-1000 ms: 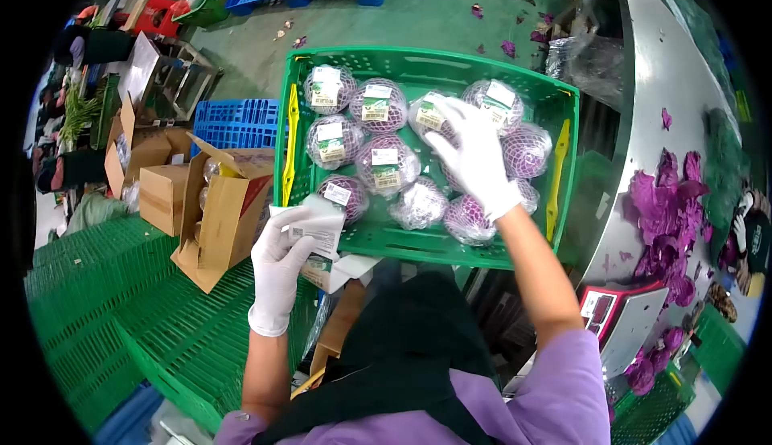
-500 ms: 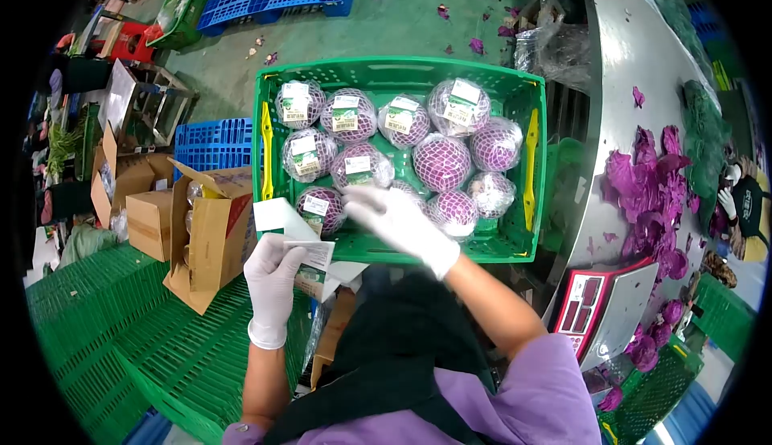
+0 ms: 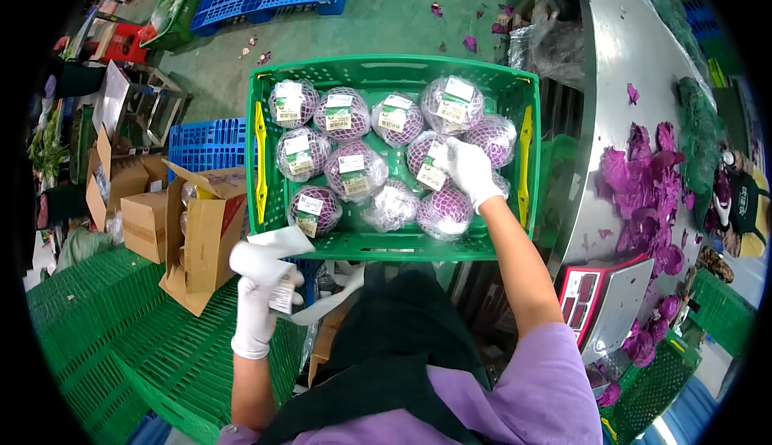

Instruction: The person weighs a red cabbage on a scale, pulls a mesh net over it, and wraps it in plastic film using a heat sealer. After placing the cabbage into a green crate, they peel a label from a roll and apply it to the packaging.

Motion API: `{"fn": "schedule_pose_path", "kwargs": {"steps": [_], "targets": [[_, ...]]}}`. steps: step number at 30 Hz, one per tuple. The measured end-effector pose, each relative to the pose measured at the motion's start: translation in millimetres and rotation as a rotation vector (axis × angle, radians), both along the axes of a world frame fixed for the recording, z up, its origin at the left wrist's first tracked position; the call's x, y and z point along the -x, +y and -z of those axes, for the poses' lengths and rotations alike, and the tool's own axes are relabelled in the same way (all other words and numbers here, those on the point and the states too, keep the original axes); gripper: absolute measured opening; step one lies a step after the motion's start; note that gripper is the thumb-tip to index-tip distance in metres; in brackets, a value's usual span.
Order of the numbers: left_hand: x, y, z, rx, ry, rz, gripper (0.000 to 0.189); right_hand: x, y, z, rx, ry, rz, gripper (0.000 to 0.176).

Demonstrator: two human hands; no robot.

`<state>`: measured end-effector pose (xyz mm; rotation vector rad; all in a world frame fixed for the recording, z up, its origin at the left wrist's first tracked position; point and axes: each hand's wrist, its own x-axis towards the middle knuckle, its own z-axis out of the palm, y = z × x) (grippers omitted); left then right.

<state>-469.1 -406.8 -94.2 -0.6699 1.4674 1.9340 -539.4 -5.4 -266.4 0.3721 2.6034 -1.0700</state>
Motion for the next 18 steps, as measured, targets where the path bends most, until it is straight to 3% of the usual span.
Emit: {"fn": "schedule_pose_path", "kwargs": {"steps": [2,4,7,9,11,13,14,18], "targets": [[7.3,7.7,-12.0,0.026,0.104,-0.134,0.055,-3.0,-1.0,17.3,-0.291,0.165,-0.122,0.046],[10.1,0.0,-17.6,-0.021,0.159,-0.113,0.085,-3.7,-1.6,24.6,-0.33,0.164,-0.15,0.049],[11.3,-4.9,-21.8,-0.037,0.14,-0.079,0.086,-4.7,-9.2,17.3,-0.486,0.092,-0.21,0.045],[13.1,-4.5,-21.5,-0.087,0.111,-0.096,0.086,-9.1,-18.9,5.2,-0.634,0.255,-0.056,0.047],[15.2,5.5,-29.6,-0.052,0.162,-0.103,0.089,-15.6,-20.3,-0.3,-0.587,0.231,-0.113,0.048],[18.2,13.1,-40.9,0.022,0.204,-0.087,0.097,-24.2,-21.4,12.4,-0.512,0.334,-0.366,0.051],[18.1,12.5,-43.6,0.007,0.181,-0.062,0.1,-27.7,-24.1,18.5,-0.454,0.324,-0.281,0.051],[18.8,17.5,-46.0,-0.066,0.215,-0.051,0.105,-18.3,-23.3,6.4,-0.515,0.239,-0.364,0.058]]}}
